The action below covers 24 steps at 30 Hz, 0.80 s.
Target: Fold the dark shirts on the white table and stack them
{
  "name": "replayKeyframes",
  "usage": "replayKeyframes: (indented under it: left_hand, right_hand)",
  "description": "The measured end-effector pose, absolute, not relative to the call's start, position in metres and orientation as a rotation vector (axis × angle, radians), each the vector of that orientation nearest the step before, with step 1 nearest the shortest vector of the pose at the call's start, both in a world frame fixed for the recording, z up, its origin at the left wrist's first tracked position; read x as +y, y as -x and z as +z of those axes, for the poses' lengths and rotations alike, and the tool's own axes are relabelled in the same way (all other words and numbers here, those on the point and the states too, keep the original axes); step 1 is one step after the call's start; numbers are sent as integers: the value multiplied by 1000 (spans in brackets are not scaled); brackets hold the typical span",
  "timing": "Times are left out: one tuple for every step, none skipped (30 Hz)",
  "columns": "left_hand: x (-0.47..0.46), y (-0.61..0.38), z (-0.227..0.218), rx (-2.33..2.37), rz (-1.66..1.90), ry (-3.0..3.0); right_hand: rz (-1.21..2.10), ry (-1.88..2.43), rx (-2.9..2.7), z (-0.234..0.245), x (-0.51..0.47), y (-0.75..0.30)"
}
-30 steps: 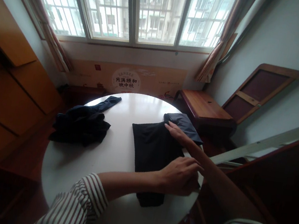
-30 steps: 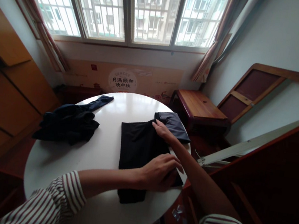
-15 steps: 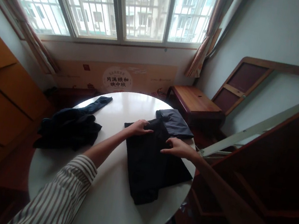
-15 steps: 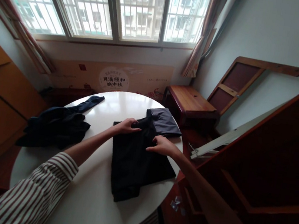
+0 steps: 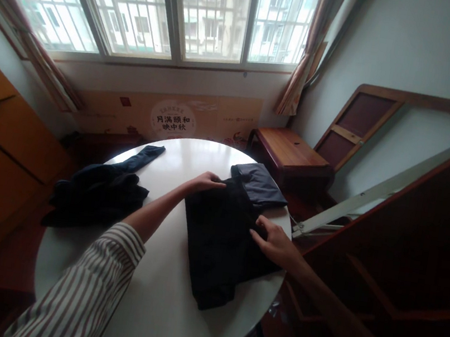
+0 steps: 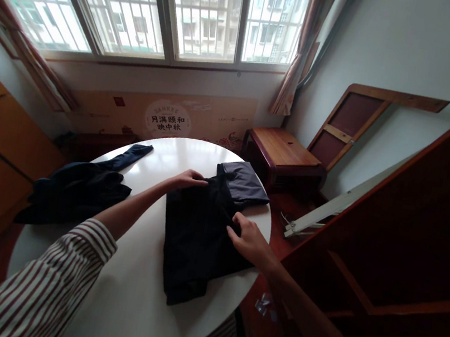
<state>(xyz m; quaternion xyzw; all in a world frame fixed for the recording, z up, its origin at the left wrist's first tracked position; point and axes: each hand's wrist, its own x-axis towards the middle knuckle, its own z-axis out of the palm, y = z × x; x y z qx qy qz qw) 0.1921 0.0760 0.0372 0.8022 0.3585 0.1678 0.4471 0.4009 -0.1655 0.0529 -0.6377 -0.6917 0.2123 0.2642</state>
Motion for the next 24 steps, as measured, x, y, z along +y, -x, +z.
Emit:
replayKeyframes:
  left_hand:
    - [78,-193,38,849,439,-1963]
    - [80,-194,39,817,461,-1932]
    - [81,-195,40,793,471,-1900]
    - [82,-197,40,779,467,-1874]
    - [83,-199,41,777,459,-1853]
    - [84,-202,41,781,462,-1836]
    - [85,-205,41,785,489,-1817]
    - [87,-208,41,785,536,-1793]
    - [89,-212,41,784,590,-1762]
    - [92,-216,40,786,637,-1730]
    - [96,-220,39,797,673,-1707]
    - [99,-223,37,815,693,-1701]
    - [101,-227,36,844,701,-1715]
    - [102,-230,34,878,698,-1750]
    - [102,-232,33,915,691,-1806]
    - [99,-234,32,952,690,-1885]
    - [95,-236,33,991,701,-1989]
    - [87,-236,33,1024,719,-2115]
    - [78,-235,34,1044,743,-2254]
    - [67,-233,35,1040,766,-2388]
    - [55,-229,35,1006,777,-2507]
    - [44,-223,34,950,765,-2603]
    - [34,-217,31,896,731,-2672]
    - [26,-209,28,876,680,-2717]
  right_hand:
    - [613,1702,-1797,53,-167,-401]
    - [650,1681,-1724,54,-168,-401]
    - [679,1660,-1659,53,-169,-402]
    - [693,1640,-1606,53,-170,-404]
    - [681,1624,-1570,51,-169,-406]
    - [647,1614,-1550,50,-169,-408]
    - [595,1613,-1541,47,-167,-411]
    - [532,1620,-1539,45,-165,-414]
    - [466,1636,-1539,42,-163,-418]
    - [411,1657,-1540,39,-161,-420]
    - [374,1683,-1547,37,-159,-423]
    - [358,1709,-1562,36,-158,-424]
    - [352,1736,-1581,35,-158,-425]
    - [351,1765,-1602,34,-159,-425]
    - [353,1798,-1623,34,-160,-424]
    - [362,1832,-1646,35,-163,-423]
    - [377,1869,-1662,35,-166,-422]
    - [401,1905,-1670,36,-170,-422]
    - [436,1934,-1675,36,-174,-422]
    - [480,1948,-1680,36,-178,-423]
    - [526,1947,-1687,35,-183,-424]
    - [567,1936,-1703,34,-187,-425]
    - [593,1918,-1732,33,-191,-427]
    - [592,1904,-1772,33,-195,-427]
